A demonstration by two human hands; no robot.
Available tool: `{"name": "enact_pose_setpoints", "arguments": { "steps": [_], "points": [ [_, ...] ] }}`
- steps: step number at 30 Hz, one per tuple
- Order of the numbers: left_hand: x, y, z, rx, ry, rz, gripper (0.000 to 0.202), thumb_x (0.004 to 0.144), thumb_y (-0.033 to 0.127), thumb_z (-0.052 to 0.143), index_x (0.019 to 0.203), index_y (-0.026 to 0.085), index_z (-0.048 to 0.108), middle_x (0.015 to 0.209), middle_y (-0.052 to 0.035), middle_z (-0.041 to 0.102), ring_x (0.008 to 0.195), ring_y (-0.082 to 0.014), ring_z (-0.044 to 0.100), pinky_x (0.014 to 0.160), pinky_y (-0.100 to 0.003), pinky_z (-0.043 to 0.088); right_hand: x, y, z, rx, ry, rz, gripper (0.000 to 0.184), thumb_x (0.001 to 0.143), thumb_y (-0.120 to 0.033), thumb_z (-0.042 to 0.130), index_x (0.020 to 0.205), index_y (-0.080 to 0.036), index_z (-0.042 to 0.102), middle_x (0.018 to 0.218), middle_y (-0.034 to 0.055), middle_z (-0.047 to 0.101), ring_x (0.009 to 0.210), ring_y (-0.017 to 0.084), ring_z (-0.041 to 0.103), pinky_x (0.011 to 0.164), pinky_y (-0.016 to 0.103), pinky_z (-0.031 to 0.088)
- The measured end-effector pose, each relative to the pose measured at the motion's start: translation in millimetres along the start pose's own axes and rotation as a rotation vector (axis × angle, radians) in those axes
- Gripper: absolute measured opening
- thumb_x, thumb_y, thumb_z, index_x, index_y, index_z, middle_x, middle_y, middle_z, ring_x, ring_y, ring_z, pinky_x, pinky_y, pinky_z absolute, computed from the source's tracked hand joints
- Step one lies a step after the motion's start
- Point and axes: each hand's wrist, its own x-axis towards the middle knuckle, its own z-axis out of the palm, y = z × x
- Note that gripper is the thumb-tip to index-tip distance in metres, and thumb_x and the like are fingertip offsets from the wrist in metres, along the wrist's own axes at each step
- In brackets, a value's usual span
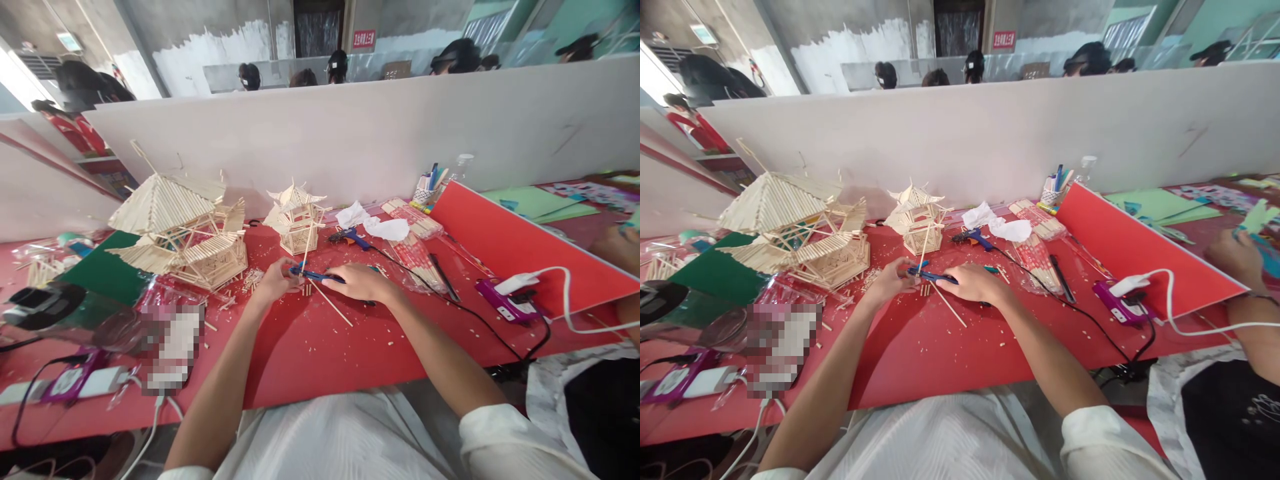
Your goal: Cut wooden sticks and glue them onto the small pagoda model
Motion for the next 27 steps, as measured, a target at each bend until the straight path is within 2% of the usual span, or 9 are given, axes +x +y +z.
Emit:
{"name": "enact_pose_setpoints", "arguments": {
  "steps": [4,10,14,19,27],
  "points": [
    [-0.7,0.4,0.0,-0.001,-0.003,0.001,0.05,0.065,0.018,0.089,0.101,0.017,0.055,0.071,0.0019,0.069,0.062,-0.0135,0.07,0.069,-0.032,0.063,-0.3,-1.2,-0.1,-0.006,-0.002,0.012,0.048,0.103,-0.056,0.039,0.112,-0.024,0.074,0.1,0.0085,0.078,0.085,0.024,0.07,0.061,0.028,0.03],
    [-0.7,0.3,-0.2,0.021,0.01,-0.003,0.045,0.067,0.014,0.086,0.101,0.017,0.055,0.071,0.0027,0.068,0.061,-0.0135,0.069,0.069,-0.032,0.063,-0.9,-4.0,-0.8,-0.019,0.009,0.016,0.047,0.103,-0.055,0.04,0.107,-0.024,0.074,0.093,0.0079,0.078,0.08,0.023,0.069,0.059,0.028,0.028],
    [0.8,-1.3,-2.7,0.018,0.005,0.018,0.047,0.064,0.017,0.088,0.099,0.017,0.056,0.07,0.0039,0.067,0.062,-0.0136,0.069,0.069,-0.033,0.063,-0.9,-7.5,-2.5,-0.013,0.012,0.027,0.048,0.104,-0.055,0.039,0.104,-0.023,0.075,0.09,0.0078,0.078,0.075,0.021,0.068,0.059,0.027,0.028],
    [1.3,-1.8,-4.0,0.018,-0.002,0.022,0.049,0.062,0.016,0.089,0.097,0.018,0.056,0.069,0.0044,0.066,0.062,-0.0136,0.069,0.068,-0.033,0.063,-0.2,-9.2,-2.0,-0.01,0.014,0.036,0.046,0.103,-0.053,0.041,0.103,-0.022,0.074,0.094,0.0085,0.078,0.08,0.023,0.069,0.06,0.027,0.029],
    [0.2,1.2,-1.1,0.002,0.022,-0.023,0.044,0.067,0.011,0.085,0.099,0.017,0.055,0.065,0.0046,0.067,0.06,-0.0144,0.07,0.067,-0.03,0.062,-1.2,-12.5,-0.5,-0.044,0.044,0.078,0.045,0.102,-0.055,0.042,0.102,-0.022,0.074,0.086,0.0075,0.076,0.072,0.021,0.066,0.059,0.028,0.027]
  ]
}}
